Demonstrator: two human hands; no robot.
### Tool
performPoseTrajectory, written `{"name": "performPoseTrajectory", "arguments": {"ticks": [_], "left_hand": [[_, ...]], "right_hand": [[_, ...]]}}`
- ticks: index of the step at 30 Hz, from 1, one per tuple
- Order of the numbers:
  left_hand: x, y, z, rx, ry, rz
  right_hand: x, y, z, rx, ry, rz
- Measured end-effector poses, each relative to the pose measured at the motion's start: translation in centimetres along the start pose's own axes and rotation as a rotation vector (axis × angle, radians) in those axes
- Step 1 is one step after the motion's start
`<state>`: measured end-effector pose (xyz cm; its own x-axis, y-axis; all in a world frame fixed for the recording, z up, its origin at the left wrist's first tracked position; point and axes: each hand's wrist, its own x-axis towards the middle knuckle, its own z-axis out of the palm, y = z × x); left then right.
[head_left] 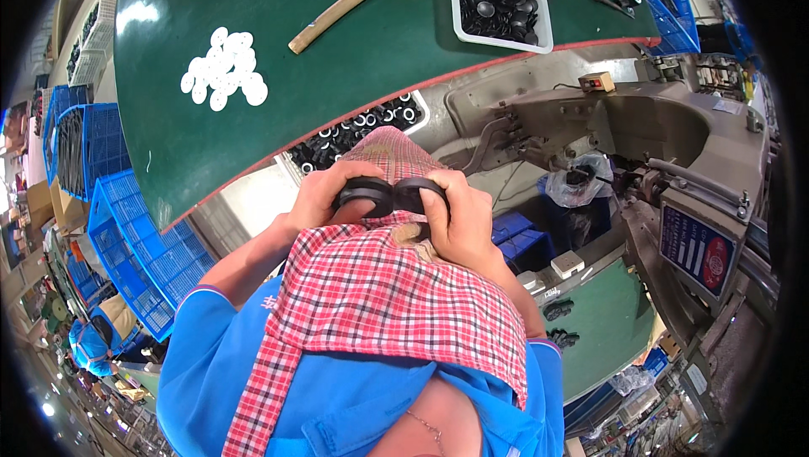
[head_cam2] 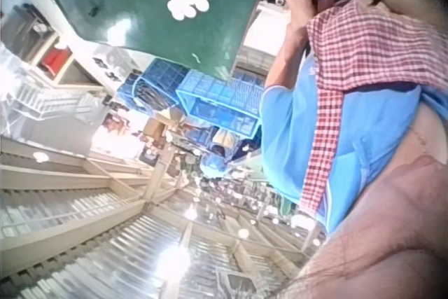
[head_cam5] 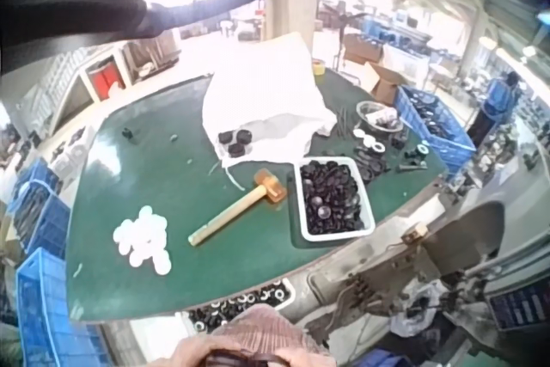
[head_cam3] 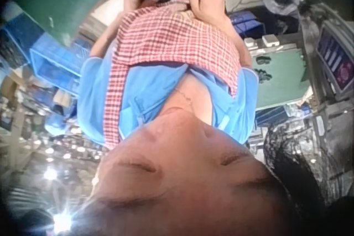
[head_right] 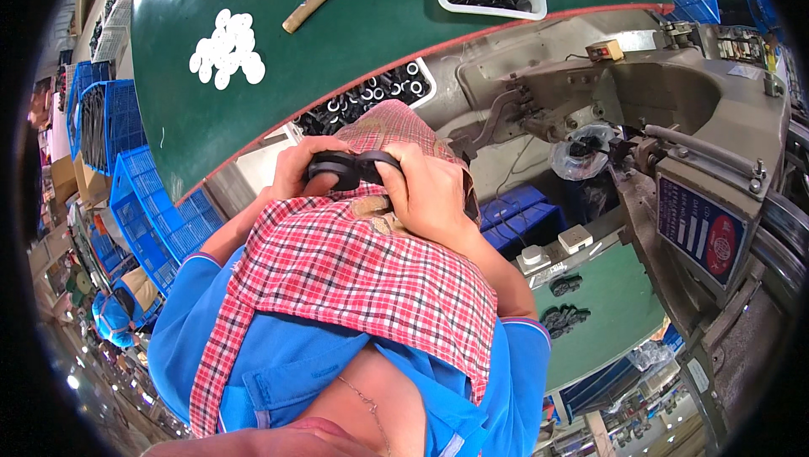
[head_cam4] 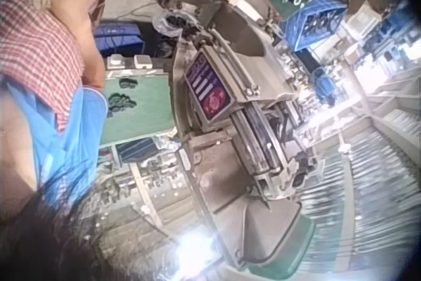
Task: The person assembles small black plastic components with white circular inserts at a workbench. They repeatedly pick up black parts, place white inserts into them, use a rubber mallet to tap the inserts into place, and then place the assembled units into a white tray. The person also handles a large white bag, pouring additional black parts onto the table.
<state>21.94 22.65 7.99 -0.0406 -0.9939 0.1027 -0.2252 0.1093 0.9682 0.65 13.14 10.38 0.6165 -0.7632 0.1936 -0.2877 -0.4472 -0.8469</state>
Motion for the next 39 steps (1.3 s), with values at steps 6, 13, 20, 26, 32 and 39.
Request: {"name": "performPoseTrajectory", "arguments": {"ticks": [6,13,20,26,32,39], "left_hand": [[-0.5,0.0,0.7,0.109,-0.034,0.082],[-1.1,-0.1,0.5,0.044,-0.167,0.049],[-0.7,0.1,0.2,0.076,-0.266,0.095],[-1.1,0.4,0.3,0.101,-0.191,0.107],[-0.2,-0.6,0.2,-0.009,-0.148,0.212],[-0.1,0.4,-0.2,0.203,-0.155,0.252]], "right_hand": [[-0.4,-0.6,-0.6,-0.139,-0.133,-0.070],[-1.0,0.4,-0.9,-0.102,-0.323,-0.119],[-0.9,0.9,-0.7,0.048,-0.377,-0.199],[-1.7,-0.2,-1.0,-0.017,-0.211,-0.319],[-1.6,1.1,-1.2,-0.010,-0.199,-0.176],[-0.9,0.2,-1.3,-0.176,-0.260,-0.350]]}}
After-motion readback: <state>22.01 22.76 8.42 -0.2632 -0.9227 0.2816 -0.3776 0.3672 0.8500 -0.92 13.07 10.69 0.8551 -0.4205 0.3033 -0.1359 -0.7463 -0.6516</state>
